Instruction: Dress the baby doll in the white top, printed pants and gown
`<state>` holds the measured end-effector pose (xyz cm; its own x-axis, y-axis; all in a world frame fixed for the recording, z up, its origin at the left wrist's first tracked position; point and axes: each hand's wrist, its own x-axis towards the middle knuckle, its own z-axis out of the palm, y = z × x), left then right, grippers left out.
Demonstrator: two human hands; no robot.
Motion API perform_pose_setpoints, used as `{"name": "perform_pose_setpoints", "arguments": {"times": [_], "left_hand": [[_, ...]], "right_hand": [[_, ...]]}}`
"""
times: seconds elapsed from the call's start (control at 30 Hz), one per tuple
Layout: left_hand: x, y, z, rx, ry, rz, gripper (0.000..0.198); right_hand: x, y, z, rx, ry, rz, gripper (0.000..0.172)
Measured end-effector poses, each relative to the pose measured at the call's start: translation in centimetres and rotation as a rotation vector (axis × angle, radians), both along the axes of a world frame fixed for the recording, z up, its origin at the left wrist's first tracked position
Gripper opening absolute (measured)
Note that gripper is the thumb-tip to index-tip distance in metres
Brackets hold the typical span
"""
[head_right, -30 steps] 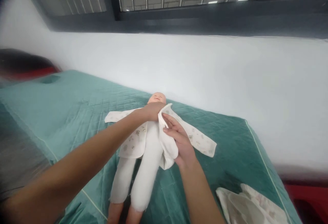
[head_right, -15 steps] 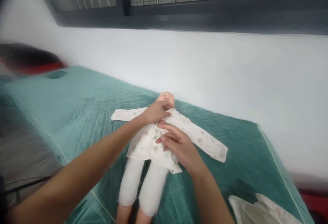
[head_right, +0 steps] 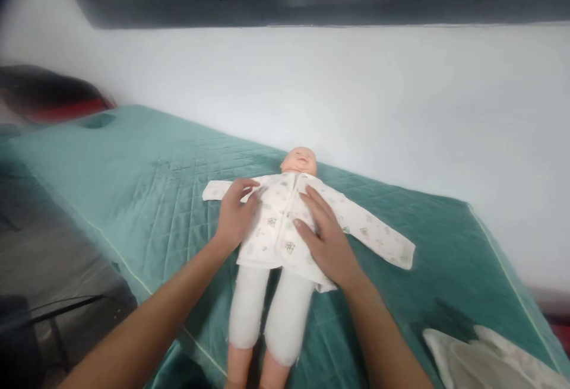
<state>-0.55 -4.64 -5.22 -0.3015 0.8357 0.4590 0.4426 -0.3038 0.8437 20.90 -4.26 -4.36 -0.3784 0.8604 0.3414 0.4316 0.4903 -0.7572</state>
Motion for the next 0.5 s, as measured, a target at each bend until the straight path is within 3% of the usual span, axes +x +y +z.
{"name": "perform_pose_setpoints", "arguments": {"times": [0.13,0.23,0.37,0.5], "left_hand": [[-2.4,-6.8,-3.6,-0.118,0.046,-0.004,0.025],[-3.0,-9.9,-4.7,-0.224,0.114,-0.098,0.033],[-2.9,-11.1,-4.2,-0.313,0.304,-0.191,0.044],[-2.6,-10.9,-3.9,-0.347,0.385,-0.145,0.03]], "right_hand": [[-0.4,-0.2,0.0,0.049,0.009,-0.03,0.05],[-0.8,-1.1,-0.7,0.072,0.082,-0.122,0.05],[-0.5,-4.5,-2.5,0.079,0.201,-0.25,0.05],[0.7,-9.3,-4.1,-0.042,0.222,-0.369,0.046]]}}
